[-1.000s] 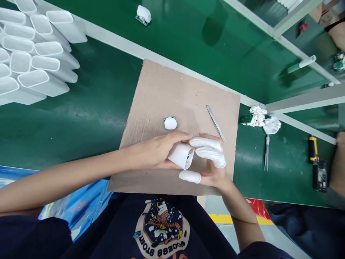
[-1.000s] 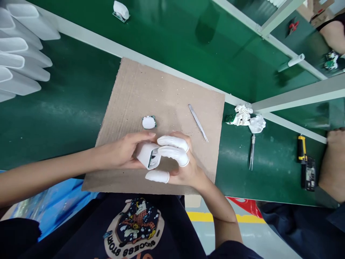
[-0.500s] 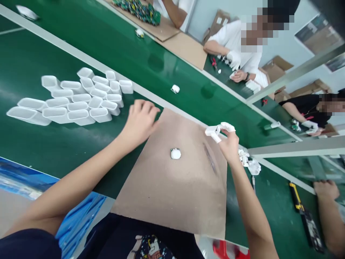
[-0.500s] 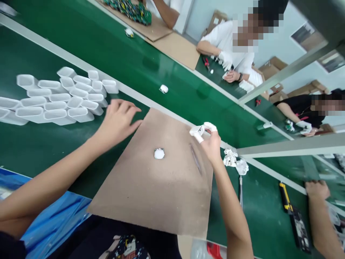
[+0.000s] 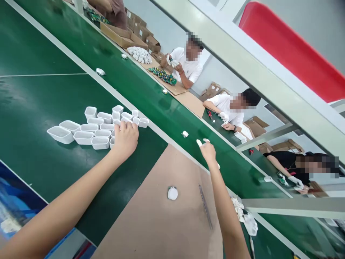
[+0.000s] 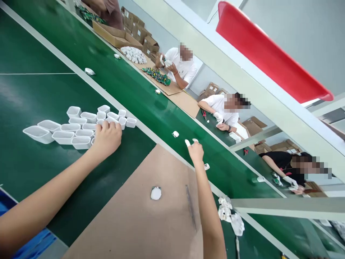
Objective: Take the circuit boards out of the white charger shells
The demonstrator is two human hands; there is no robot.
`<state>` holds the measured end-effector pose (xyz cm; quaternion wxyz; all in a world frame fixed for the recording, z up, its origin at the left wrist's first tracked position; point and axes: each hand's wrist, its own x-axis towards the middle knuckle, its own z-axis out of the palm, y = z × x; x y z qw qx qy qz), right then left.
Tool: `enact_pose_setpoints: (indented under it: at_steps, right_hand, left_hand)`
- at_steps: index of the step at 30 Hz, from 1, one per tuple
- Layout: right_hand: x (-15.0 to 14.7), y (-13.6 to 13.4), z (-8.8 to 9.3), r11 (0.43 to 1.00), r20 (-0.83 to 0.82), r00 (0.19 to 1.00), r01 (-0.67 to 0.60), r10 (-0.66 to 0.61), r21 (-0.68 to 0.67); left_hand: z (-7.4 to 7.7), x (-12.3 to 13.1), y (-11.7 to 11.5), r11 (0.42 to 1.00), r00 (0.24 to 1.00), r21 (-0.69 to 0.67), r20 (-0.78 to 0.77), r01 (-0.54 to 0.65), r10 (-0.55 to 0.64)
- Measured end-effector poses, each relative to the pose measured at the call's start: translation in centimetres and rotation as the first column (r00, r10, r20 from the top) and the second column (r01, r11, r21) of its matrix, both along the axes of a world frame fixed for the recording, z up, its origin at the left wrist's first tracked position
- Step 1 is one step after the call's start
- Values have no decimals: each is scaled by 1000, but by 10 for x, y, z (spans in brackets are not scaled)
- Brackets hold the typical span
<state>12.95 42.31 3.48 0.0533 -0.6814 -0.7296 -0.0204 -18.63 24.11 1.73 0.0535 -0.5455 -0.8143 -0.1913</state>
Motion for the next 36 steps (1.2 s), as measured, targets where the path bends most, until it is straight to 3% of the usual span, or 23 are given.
enact_pose_setpoints:
  at_steps: [3, 6, 9, 12, 15, 19, 22, 24, 26, 30, 34, 36]
  right_hand:
    - [-61, 29, -11, 999, 47, 999, 14, -12, -48]
    - [-102, 47, -19, 995, 68, 998, 21, -14, -99]
    - [-110, 49, -19, 991, 35, 999, -14, 19, -133]
    - [-89, 34, -14, 981, -68, 992, -117, 108, -153]
    - [-46, -4, -9, 947, -246, 939, -282, 241, -150]
    - [22, -92, -11, 893, -510, 789, -442, 342, -84]
    - [60, -160, -16, 877, -655, 665, -480, 358, -8]
    - [75, -195, -21, 882, -716, 600, -470, 356, 45]
    - [82, -219, -27, 888, -757, 549, -453, 353, 86]
    - [84, -243, -37, 896, -812, 476, -427, 337, 122]
    - [82, -252, -38, 903, -860, 418, -417, 294, 106]
    - [81, -255, -34, 897, -891, 358, -428, 278, 108]
  left_hand:
    - [-2, -2, 0, 1000, 1000, 20, -13, -7, 7]
    - [-5, -4, 1, 999, 1000, 37, -15, 4, -3]
    - [-7, -5, 5, 997, 998, 61, 1, 55, -55]
    - [-5, 4, 9, 978, 982, 100, 38, 180, -185]
    - [-2, 27, 7, 891, 890, 143, 101, 430, -446]
    - [-8, 70, -10, 652, 623, 184, 194, 735, -757]
    - [-18, 94, -25, 511, 454, 187, 277, 839, -847]
    - [-24, 104, -31, 462, 387, 174, 341, 869, -857]
    - [-28, 109, -32, 459, 368, 152, 407, 875, -836]
    - [-31, 114, -25, 546, 436, 95, 498, 832, -750]
    - [-21, 113, -23, 575, 466, 61, 520, 816, -716]
    - [-11, 115, -29, 570, 445, 122, 501, 813, -742]
